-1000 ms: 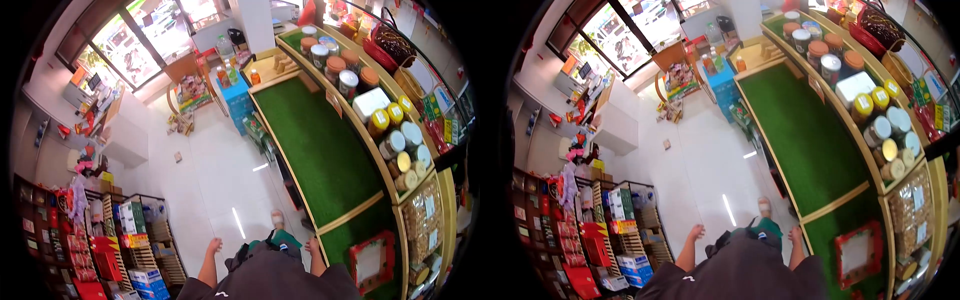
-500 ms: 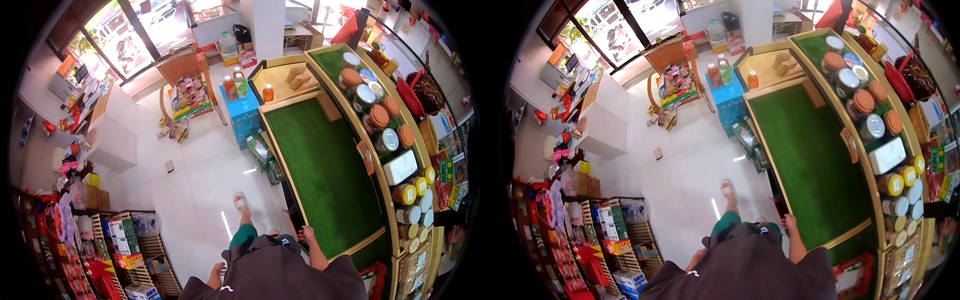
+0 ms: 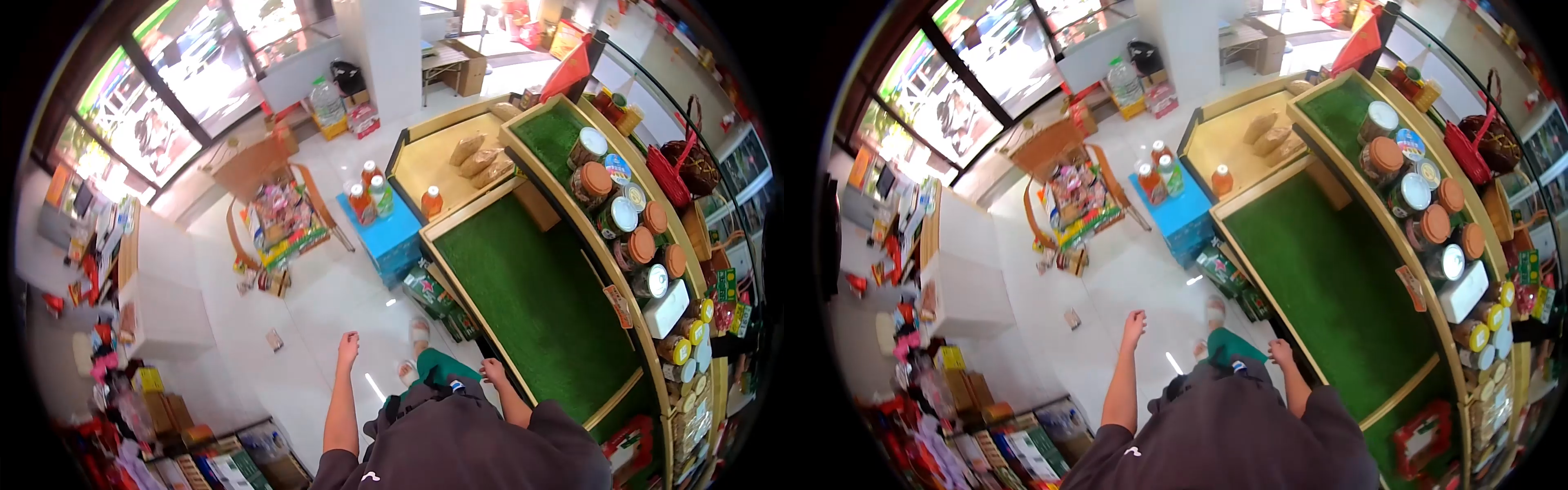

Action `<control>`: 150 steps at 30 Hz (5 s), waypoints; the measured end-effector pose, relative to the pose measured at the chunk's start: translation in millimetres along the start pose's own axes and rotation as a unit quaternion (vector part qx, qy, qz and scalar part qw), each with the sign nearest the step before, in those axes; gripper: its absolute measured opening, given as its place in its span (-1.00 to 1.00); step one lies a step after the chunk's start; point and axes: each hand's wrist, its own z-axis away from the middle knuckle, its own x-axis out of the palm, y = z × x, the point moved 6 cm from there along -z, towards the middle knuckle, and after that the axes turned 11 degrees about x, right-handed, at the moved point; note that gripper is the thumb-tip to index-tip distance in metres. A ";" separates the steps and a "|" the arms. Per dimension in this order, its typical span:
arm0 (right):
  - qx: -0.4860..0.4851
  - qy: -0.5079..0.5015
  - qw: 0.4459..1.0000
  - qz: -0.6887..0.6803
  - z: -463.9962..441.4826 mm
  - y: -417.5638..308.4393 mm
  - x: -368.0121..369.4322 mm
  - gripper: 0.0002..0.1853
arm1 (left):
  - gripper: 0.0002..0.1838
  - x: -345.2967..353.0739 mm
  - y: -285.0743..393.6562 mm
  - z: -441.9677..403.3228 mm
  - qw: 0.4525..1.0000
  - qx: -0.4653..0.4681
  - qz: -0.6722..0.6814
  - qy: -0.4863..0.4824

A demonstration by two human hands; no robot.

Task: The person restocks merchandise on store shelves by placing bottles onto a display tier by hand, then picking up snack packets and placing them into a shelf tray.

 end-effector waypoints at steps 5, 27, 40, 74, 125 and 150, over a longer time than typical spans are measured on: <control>0.061 -0.007 0.996 -0.072 -43.7 -38.2 39.5 -0.66 | -0.56 24.2 53.8 -114.2 0.986 0.160 -0.052 0.010; 0.037 -0.144 0.895 -0.420 -33.1 -376.0 283.1 -0.56 | -0.17 44.2 269.8 -360.7 0.872 0.457 -0.173 -0.035; 0.161 -0.360 0.633 -0.666 21.7 -441.0 401.8 -0.10 | -0.30 0.2 270.2 -310.5 0.834 0.485 -0.152 -0.213; -0.125 0.123 0.303 -0.937 209.3 153.7 186.7 -0.47 | -0.59 234.8 -6.9 315.5 0.508 -0.257 -0.350 -0.744; -0.181 0.067 0.365 -0.911 269.1 910.2 -491.1 -0.61 | -0.62 821.4 -240.9 1108.0 0.613 -0.216 -0.195 -0.735; -0.127 -0.214 0.718 -0.650 246.8 1030.0 -776.7 -0.47 | -0.36 1066.9 -140.5 1227.4 0.767 0.059 -0.164 -0.617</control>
